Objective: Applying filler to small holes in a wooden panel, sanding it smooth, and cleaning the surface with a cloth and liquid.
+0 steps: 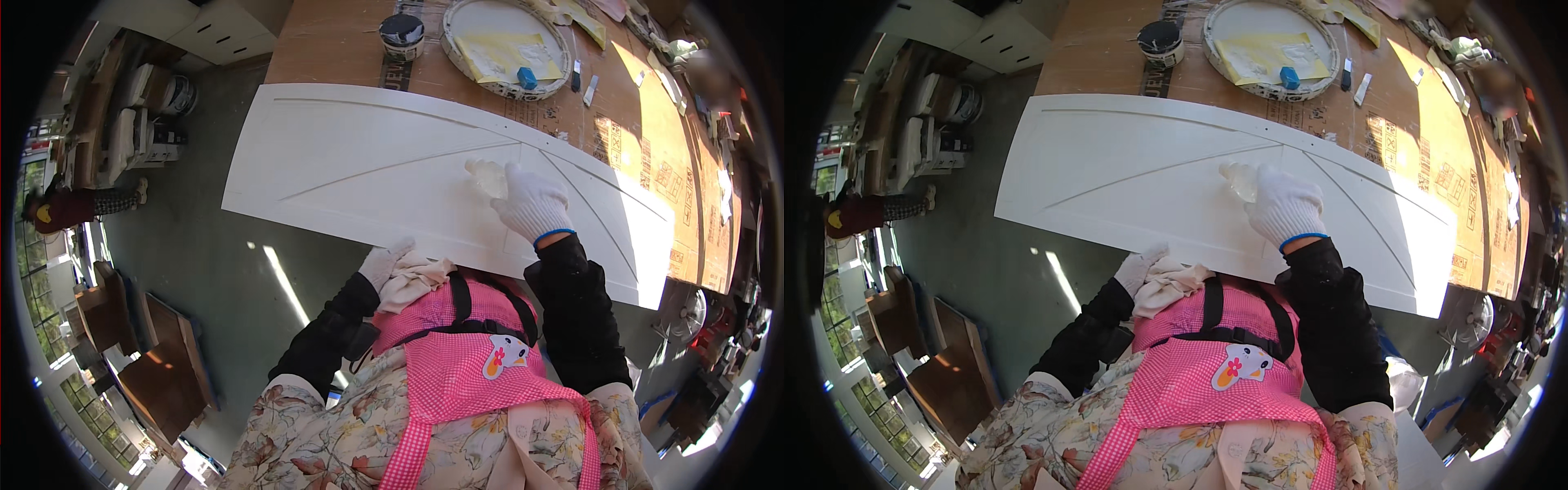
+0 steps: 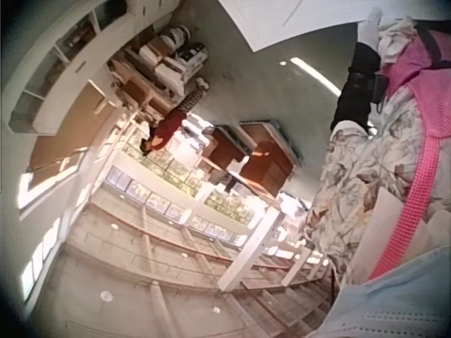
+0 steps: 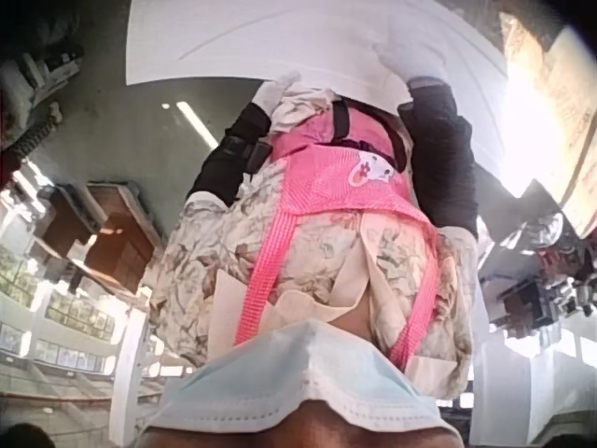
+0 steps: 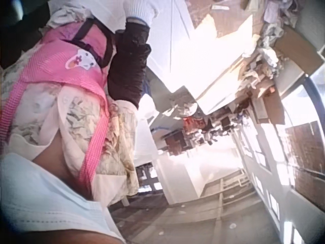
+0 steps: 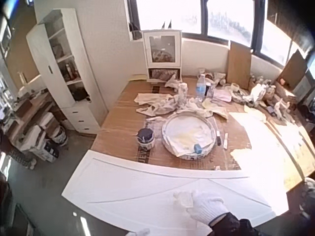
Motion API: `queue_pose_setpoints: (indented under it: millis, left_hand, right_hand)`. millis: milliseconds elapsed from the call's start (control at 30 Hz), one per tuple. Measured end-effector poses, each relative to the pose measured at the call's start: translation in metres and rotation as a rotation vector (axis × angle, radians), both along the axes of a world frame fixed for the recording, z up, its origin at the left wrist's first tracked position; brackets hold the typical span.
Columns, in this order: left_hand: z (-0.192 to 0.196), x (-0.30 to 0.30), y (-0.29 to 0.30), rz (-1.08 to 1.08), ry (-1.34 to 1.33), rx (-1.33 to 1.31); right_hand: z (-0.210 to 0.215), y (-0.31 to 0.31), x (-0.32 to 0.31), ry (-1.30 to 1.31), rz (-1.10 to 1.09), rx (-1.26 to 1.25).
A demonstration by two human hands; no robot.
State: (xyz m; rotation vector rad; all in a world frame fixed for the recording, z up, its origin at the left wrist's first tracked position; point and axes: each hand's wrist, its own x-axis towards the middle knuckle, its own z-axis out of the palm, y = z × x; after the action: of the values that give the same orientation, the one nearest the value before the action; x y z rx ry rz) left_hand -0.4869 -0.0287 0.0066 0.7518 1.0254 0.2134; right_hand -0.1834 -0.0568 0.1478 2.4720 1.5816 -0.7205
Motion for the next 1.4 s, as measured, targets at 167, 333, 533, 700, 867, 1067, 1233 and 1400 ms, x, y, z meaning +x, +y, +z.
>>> queue_pose_setpoints:
  millis: [167,333,533,700,867,1067,1233,1400]
  left_hand:
    - [0.0,0.003,0.004,-0.02,0.138,-0.184]
    - [0.003,0.005,0.01,-0.104,0.056,-0.289]
    - [0.041,-0.007,0.018,-0.161,0.059,-0.383]
    - [0.104,-0.005,0.026,-0.024,-0.12,-0.429]
    - [0.148,0.053,0.034,0.166,-0.193,-0.356]
    - [0.122,0.162,-0.01,-0.022,-0.313,-0.129]
    - [0.061,0.144,0.022,-0.508,-0.282,0.349]
    - [-0.033,0.091,0.094,0.224,0.398,1.036]
  right_hand:
    - [-0.005,-0.024,0.059,-0.142,-0.122,-0.054]
    - [-0.007,-0.041,0.183,-0.051,-0.673,0.541]
    - [-0.042,-0.017,0.263,0.199,-0.835,1.076]
    - [-0.088,-0.011,0.277,0.273,-0.879,1.052]
    - [-0.046,-0.024,0.226,-0.409,-0.923,0.74]
    - [0.009,-0.09,0.013,0.483,-0.16,0.783]
    - [-0.011,-0.138,0.072,0.325,-0.42,0.921]
    - [-0.054,-0.152,0.2,-0.034,-0.859,0.576]
